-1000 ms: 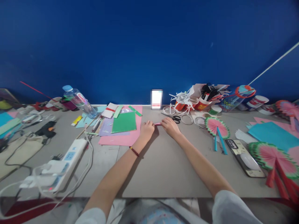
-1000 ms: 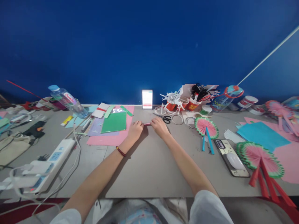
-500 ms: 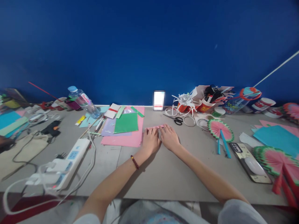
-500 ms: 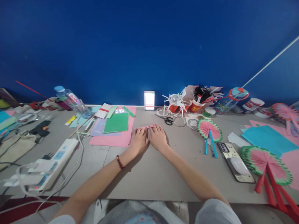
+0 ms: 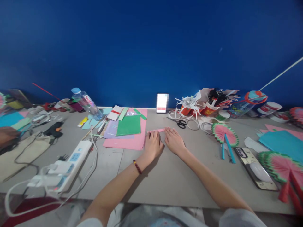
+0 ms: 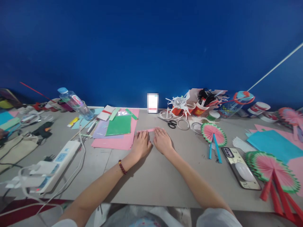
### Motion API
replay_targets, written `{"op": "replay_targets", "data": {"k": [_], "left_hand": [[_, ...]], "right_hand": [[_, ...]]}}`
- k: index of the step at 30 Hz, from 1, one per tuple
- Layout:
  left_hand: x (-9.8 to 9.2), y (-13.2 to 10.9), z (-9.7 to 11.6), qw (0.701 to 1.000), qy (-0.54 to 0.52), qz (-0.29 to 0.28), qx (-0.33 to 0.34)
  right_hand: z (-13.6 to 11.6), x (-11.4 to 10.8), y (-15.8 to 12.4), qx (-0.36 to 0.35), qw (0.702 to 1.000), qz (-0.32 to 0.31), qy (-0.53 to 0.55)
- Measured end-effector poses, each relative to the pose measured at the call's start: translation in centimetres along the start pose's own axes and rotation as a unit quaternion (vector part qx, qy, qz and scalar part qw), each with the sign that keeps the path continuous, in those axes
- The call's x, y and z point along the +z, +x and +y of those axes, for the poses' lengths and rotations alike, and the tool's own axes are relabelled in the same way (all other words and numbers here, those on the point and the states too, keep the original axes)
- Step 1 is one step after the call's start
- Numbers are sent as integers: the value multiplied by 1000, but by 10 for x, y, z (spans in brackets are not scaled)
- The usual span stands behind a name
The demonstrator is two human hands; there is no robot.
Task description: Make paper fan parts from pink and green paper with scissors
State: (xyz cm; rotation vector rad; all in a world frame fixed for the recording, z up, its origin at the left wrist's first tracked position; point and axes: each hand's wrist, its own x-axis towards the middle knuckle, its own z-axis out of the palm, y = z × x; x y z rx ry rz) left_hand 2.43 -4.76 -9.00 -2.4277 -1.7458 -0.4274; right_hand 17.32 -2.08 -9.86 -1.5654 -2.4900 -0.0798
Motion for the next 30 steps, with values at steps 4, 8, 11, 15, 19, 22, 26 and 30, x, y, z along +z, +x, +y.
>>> {"op": "replay_targets", "data": {"k": [4,8,11,15,19,22,26,30], "left_hand": [[-2,0,0,1000,9,2,0],[-2,0,0,1000,6,2,2],[0,-1,-1,1000,4,8,3],[2,-2,0,1000,-3,23,-5],[0,-2,0,1000,5,21,-2],[-1,-2,1,1000,5,21,-7],[0,-2,0,1000,-6,21,-2],[2,-2,-2,1000,-18,23,-1]], "right_hand": [[1,2,-1,7,1000,9,7],[1,3,-1,14,1000,14,18],[0,3,-1,22,999,15,24],[-1,2,-1,36,999,18,29],[-2,3,-1,44,998,28,24],[-1,3,-2,43,998,34,14],[1,2,-4,37,999,40,-3],[4,-1,-5,30,998,55,-13]]}}
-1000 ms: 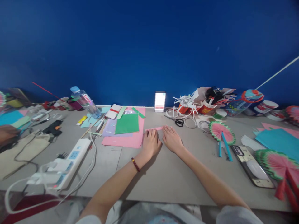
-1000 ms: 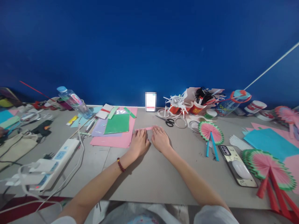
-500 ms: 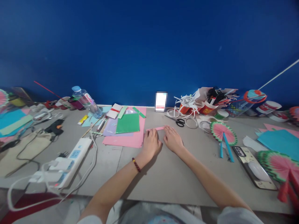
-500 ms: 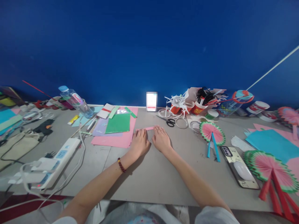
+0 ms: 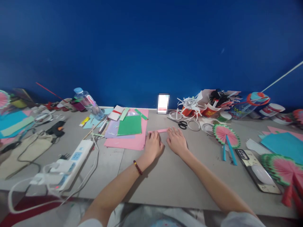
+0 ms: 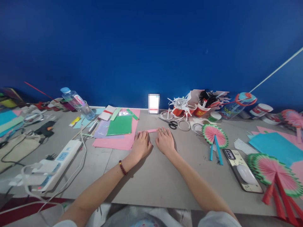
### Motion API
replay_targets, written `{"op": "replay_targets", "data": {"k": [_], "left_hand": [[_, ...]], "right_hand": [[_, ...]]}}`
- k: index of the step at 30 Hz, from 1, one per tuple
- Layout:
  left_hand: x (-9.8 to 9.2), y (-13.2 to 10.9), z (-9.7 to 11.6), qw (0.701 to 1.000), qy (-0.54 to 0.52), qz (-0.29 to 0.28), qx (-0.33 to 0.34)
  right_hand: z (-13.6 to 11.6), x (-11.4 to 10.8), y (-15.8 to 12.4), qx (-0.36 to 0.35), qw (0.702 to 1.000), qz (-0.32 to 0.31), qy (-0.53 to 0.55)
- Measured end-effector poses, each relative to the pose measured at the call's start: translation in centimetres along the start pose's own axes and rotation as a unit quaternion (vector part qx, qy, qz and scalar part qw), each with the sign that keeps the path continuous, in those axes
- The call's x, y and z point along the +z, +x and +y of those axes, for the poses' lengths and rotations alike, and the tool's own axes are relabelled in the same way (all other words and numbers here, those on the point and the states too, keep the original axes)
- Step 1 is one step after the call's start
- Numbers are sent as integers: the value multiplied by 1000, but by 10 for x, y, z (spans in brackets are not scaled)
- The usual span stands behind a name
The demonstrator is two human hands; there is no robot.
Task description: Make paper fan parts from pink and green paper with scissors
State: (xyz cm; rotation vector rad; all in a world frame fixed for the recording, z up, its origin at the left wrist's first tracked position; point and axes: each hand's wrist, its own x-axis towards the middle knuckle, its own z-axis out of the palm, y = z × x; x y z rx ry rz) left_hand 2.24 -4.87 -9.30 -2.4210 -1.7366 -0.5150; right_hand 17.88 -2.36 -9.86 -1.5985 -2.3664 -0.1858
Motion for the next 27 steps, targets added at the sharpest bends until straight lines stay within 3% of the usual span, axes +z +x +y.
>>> {"op": "replay_targets", "data": {"k": [9,14,19,24,27], "left_hand": [[8,7,-15,1000,-30,4,4],[7,18,-23,997,-79,-9,13],[4,23,-32,986,-164,-14,37],[1,27,-45,967,-214,-91,101],[-3,29,-51,958,-217,-126,140]], "right_hand": [[9,-9,5,-45,997,56,28],[-8,-18,-2,-117,990,23,80],[-20,-20,-7,-168,962,-11,215],[5,-14,4,-65,967,72,236],[25,-9,13,-106,970,61,208]]}}
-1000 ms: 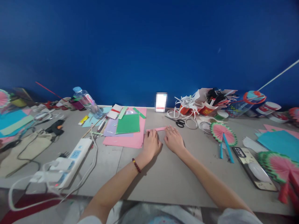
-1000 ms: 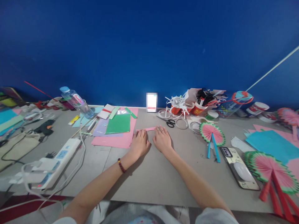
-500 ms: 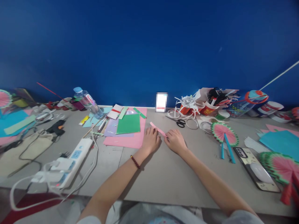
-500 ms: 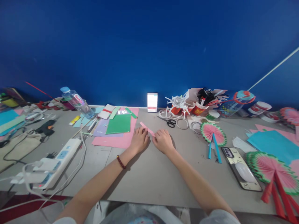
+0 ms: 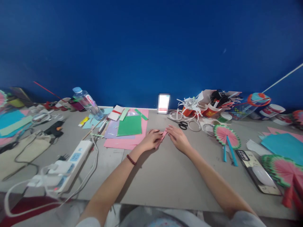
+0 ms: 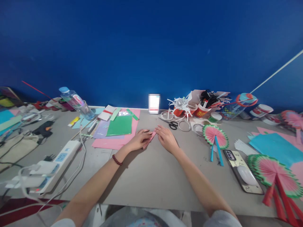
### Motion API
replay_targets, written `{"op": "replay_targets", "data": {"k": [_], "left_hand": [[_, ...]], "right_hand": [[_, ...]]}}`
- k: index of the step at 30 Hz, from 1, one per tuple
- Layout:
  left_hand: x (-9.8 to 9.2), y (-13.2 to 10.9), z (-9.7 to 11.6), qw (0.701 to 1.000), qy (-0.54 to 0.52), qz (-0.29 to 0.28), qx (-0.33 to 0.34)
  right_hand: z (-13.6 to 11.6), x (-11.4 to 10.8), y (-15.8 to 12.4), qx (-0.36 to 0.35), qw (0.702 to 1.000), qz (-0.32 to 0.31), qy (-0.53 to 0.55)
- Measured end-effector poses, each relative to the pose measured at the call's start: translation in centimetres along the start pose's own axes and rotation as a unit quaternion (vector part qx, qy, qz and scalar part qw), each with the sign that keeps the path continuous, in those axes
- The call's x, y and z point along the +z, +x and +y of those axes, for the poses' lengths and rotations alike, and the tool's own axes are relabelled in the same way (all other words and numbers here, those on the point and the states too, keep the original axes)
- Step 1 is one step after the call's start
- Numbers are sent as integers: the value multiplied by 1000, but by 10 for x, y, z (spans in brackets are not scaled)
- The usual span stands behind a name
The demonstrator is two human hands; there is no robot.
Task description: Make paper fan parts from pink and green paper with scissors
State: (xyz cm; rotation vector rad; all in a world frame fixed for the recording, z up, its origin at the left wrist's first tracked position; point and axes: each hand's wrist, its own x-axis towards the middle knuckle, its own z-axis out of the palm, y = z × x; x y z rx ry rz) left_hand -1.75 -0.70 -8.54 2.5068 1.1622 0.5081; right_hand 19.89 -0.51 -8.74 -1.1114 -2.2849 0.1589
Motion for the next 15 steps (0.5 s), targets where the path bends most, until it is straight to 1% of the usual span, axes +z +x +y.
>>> {"op": "replay_targets", "data": {"k": [2,4,7,10,13,15], "left_hand": [[-5,-1,1,999,6,-29,18],[-11,-2,3,998,20,-46,26],[-21,-3,9,996,58,-54,28],[-30,-5,18,992,104,-62,20],[-31,-7,30,987,151,-49,27],[-24,-9,37,983,173,-41,35]], "right_hand": [[10,0,1,-11,1000,-25,-10],[14,1,2,-5,999,-43,-10],[13,1,2,7,999,-51,-2],[10,-3,2,40,998,-49,14],[11,-11,2,83,994,-57,49],[14,-16,2,99,989,-74,77]]}}
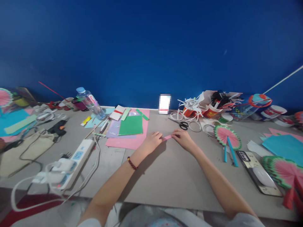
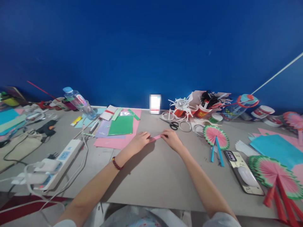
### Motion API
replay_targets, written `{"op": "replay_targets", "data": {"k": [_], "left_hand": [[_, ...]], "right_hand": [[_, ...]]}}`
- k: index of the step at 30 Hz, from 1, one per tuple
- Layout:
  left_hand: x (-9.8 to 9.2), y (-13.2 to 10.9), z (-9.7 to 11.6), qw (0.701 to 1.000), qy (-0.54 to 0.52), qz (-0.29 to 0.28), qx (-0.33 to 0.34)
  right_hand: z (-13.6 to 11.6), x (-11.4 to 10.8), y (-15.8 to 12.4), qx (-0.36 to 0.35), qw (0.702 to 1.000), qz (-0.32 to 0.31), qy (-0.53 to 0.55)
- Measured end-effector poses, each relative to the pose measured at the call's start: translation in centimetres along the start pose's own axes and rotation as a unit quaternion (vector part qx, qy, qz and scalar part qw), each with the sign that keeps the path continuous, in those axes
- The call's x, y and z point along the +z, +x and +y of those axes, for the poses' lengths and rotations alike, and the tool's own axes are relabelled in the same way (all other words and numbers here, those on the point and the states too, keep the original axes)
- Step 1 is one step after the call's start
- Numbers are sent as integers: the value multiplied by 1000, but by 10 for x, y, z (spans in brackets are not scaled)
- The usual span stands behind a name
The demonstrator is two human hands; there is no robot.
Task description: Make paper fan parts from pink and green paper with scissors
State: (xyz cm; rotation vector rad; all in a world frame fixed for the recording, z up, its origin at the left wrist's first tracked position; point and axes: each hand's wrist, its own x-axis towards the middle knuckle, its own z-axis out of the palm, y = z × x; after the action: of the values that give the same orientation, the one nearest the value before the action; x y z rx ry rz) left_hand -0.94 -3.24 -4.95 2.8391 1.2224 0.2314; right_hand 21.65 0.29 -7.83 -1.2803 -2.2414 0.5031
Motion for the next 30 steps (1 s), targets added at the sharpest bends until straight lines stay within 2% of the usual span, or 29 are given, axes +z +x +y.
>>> {"op": "replay_targets", "data": {"k": [6,11,15,18,21,25,30], "left_hand": [[21,0,19,999,24,15,-43],[14,-3,13,995,-31,8,-99],[9,-3,9,988,-73,30,-134],[15,6,15,990,-42,33,-127],[26,22,27,996,-10,33,-82],[41,39,37,992,-74,62,-79],[50,41,33,979,-139,102,-109]], "right_hand": [[4,-9,-4,45,998,-31,18],[-2,-14,-5,83,992,-89,14],[-6,-22,-4,129,983,-130,34],[-5,-25,-5,129,979,-146,55],[-2,-23,-6,125,981,-133,68],[0,-22,-7,128,983,-114,66],[-1,-32,-5,119,980,-151,56]]}}
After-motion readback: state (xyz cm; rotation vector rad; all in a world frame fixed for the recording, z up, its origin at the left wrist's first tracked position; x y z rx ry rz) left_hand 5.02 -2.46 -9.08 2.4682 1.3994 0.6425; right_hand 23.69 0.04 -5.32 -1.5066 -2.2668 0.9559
